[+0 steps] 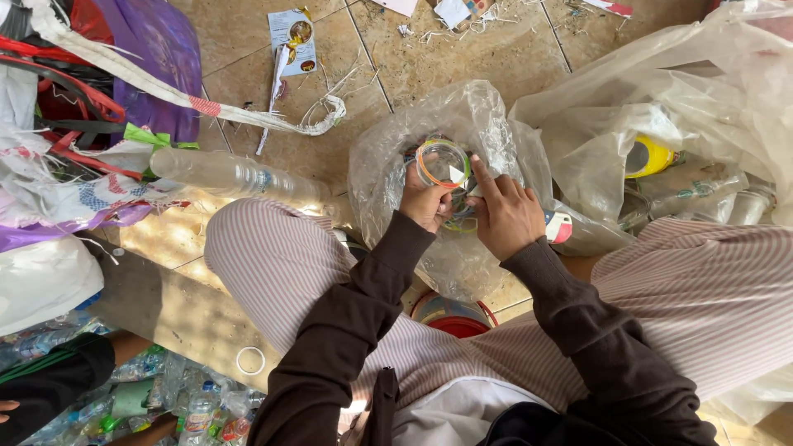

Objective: The person sits on the floor and uses a utility knife to cut plastic rings from the necks of plastic bottles. They pick up bottles, slice the rings, and place the cut pieces into a plastic bag.

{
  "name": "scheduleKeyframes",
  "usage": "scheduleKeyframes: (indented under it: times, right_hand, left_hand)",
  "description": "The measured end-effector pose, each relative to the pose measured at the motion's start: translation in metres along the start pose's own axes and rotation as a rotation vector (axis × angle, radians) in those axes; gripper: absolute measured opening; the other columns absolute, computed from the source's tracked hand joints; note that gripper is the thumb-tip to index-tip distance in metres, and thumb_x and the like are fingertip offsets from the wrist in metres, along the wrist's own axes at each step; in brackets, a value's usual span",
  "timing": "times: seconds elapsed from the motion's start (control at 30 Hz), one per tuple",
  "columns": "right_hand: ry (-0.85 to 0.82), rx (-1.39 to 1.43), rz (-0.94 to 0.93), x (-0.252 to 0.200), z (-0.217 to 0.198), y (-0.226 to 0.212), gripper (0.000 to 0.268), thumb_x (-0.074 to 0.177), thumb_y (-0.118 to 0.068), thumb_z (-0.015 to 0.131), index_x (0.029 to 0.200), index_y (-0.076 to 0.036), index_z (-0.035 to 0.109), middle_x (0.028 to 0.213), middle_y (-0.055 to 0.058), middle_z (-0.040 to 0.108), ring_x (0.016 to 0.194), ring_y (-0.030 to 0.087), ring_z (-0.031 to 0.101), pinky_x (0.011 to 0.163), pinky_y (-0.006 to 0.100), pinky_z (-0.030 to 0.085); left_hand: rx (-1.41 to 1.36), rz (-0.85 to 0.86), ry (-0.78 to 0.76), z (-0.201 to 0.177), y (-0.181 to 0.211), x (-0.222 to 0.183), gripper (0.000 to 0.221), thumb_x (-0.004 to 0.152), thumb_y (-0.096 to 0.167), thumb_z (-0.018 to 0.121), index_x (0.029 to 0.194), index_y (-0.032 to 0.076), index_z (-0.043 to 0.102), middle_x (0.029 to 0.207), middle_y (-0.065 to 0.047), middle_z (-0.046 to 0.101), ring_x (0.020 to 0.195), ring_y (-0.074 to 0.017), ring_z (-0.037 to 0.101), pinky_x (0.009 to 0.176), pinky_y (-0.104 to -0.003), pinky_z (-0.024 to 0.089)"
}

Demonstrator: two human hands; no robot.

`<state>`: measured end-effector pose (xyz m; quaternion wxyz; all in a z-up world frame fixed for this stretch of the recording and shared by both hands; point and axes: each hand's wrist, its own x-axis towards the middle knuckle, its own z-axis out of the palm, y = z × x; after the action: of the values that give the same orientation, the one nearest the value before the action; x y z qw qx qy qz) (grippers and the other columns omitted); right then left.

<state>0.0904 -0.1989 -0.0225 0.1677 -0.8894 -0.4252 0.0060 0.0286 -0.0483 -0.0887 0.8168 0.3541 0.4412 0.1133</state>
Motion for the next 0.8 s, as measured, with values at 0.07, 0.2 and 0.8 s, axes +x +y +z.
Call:
scheduleKeyframes:
  times: [0.07, 0.2, 0.8]
  right_hand:
    - [0.014, -0.015, -0.007, 0.000, 0.002, 0.003, 0.064, 0.106, -0.054, 0.041, 0.164, -0.027, 0.037, 0.089, 0.004, 0.055, 0.084, 0.027, 0.062, 0.077, 0.041, 0.050]
    - [0.037, -0.005, -0.035, 0.000, 0.007, 0.008, 0.065, 0.105, -0.054, 0.043, 0.164, -0.028, 0.038, 0.088, 0.004, 0.054, 0.085, 0.027, 0.062, 0.077, 0.041, 0.050]
    - [-0.349, 0.413, 0.406, 0.017, 0.005, 0.039, 0.043, 0.106, -0.050, 0.050, 0.145, -0.032, 0.051, 0.109, 0.017, 0.070, 0.107, 0.046, 0.067, 0.094, 0.060, 0.051]
  left_hand:
    - [-0.013, -0.015, -0.012, -0.003, -0.002, 0.000, 0.066, 0.083, -0.010, 0.067, 0.134, 0.030, 0.054, 0.053, -0.012, 0.054, 0.036, -0.0109, 0.045, 0.032, -0.015, 0.028]
    - [-0.066, -0.070, -0.024, -0.004, -0.003, -0.004, 0.065, 0.083, -0.011, 0.069, 0.132, 0.030, 0.054, 0.054, -0.011, 0.056, 0.035, -0.0103, 0.047, 0.032, -0.014, 0.030]
    - [0.216, -0.337, 0.006, -0.029, -0.023, -0.014, 0.062, 0.085, 0.002, 0.070, 0.137, 0.030, 0.053, 0.055, -0.013, 0.055, 0.038, -0.0178, 0.052, 0.032, -0.019, 0.032]
